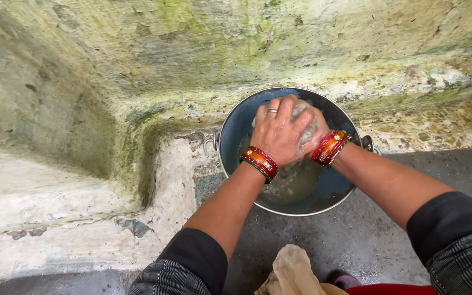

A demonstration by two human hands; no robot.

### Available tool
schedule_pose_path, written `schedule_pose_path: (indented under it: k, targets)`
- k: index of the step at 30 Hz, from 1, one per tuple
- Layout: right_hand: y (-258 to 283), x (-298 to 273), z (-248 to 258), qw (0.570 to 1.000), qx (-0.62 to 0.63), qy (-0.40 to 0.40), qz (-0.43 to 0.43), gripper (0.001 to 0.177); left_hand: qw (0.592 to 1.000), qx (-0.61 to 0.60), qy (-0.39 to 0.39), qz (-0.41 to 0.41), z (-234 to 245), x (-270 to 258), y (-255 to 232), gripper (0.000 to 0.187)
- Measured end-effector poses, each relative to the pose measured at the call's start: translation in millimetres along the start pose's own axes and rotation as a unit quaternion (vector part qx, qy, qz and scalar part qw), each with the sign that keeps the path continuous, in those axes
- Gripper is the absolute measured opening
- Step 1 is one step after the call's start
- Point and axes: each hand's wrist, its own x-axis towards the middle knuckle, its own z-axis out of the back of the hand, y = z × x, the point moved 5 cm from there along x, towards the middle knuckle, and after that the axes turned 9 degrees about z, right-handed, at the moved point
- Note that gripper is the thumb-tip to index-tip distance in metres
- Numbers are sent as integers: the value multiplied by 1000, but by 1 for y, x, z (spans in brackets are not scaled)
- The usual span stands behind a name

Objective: The person dips a cloth into a bucket of water, wrings it out, and scrubs a corner of a wall. They then rinse the cloth in the bucket and continue scrubbing the wall and the floor near it.

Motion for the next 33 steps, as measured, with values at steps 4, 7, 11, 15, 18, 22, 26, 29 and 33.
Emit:
schedule_pose_path:
  k: [4, 7, 11, 15, 18, 22, 26, 29, 33]
  targets:
    - [-13, 1, 3, 996, 66, -10, -64, 26, 1000, -9, 16, 21, -5, 5, 0, 37]
    - [-13, -2, 0, 1000, 13, 13, -13, 23, 999, -7, 23, 42, -10, 12, 2, 37]
    - [-18, 0, 2, 993, 83, -78, -12, 38, 995, -31, -8, 93, -15, 17, 6, 34]
    - [-25, -2, 17, 984, -6, -164, -64, 31, 978, -99, -34, 180, -24, 21, 13, 28]
    - [-25, 0, 14, 979, -21, -190, -69, 36, 951, -137, -36, 274, -26, 23, 24, 26]
    - [-22, -2, 2, 966, -97, -218, -102, 42, 902, -178, 15, 393, -32, 21, 39, 28]
    - [-14, -6, -6, 944, -209, -220, -132, 39, 894, -182, 1, 409, -31, 21, 47, 32]
    - [-15, -9, -5, 927, -240, -231, -170, 39, 841, -213, 15, 497, -35, 16, 55, 36]
    - [-18, -10, 0, 911, -293, -235, -169, 35, 816, -247, 13, 522, -36, 12, 61, 37]
